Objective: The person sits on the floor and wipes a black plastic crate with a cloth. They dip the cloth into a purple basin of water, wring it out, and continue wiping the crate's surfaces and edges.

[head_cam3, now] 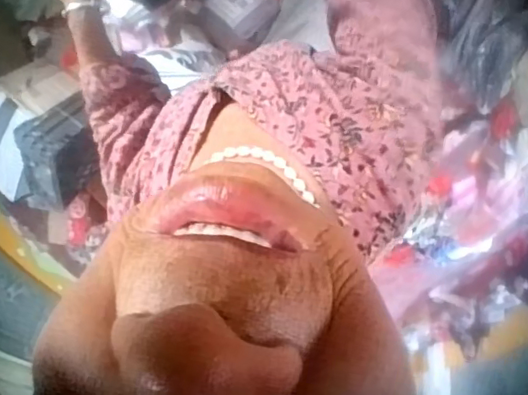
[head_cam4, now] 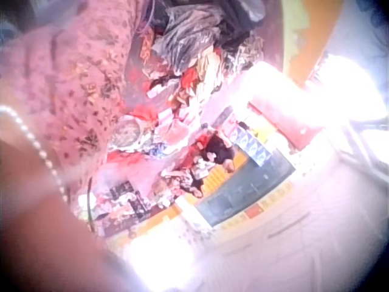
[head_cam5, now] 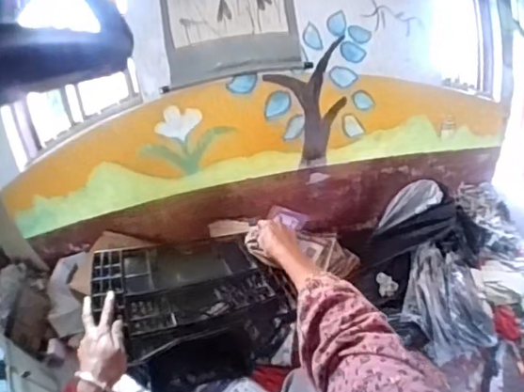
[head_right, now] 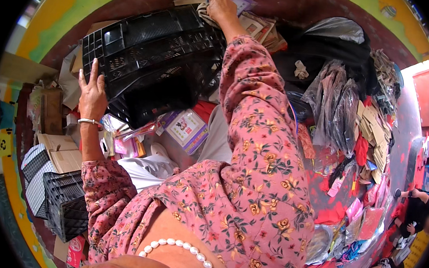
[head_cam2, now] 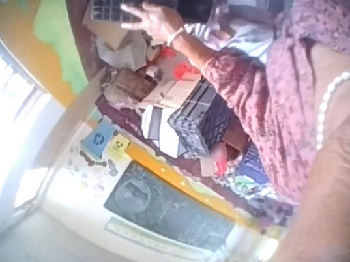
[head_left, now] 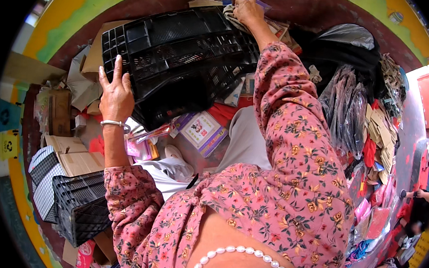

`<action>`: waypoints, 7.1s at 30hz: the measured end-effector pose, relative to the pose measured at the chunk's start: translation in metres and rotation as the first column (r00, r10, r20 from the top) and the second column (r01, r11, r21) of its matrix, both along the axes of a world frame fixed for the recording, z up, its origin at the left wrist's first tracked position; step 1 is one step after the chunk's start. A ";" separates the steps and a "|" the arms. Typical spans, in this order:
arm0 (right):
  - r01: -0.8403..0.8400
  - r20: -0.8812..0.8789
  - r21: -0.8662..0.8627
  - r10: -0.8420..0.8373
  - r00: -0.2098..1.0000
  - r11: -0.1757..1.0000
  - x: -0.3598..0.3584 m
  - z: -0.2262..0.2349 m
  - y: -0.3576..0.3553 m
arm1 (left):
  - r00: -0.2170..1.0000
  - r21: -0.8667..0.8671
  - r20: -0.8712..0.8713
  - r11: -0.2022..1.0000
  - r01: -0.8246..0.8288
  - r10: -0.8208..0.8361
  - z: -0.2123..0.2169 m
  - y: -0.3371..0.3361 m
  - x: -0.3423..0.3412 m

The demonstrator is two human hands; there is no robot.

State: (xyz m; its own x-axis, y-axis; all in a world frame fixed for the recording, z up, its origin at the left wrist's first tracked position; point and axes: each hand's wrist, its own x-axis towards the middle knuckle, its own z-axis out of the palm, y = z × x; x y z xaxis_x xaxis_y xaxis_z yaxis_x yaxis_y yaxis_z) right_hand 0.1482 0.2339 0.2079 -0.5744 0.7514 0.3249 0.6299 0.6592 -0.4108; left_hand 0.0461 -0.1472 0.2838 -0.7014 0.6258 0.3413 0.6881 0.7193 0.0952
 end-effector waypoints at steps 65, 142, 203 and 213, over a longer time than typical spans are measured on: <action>-0.229 0.425 0.256 0.104 0.899 0.939 -0.064 0.052 -0.033 | 0.998 -0.011 0.028 0.998 -0.057 0.057 0.011 -0.003 0.030; -0.690 -0.774 -0.021 0.426 0.469 0.723 -0.008 0.030 -0.014 | 0.998 0.008 0.039 0.999 -0.040 0.040 0.001 0.002 0.002; -0.544 0.526 0.278 0.349 0.776 0.792 0.095 0.040 -0.121 | 0.999 -0.001 0.040 1.000 -0.027 0.027 -0.005 -0.001 -0.003; -0.748 0.727 0.356 0.336 0.598 0.560 0.097 0.068 -0.084 | 0.997 -0.031 0.056 0.998 -0.054 0.056 0.001 0.002 0.002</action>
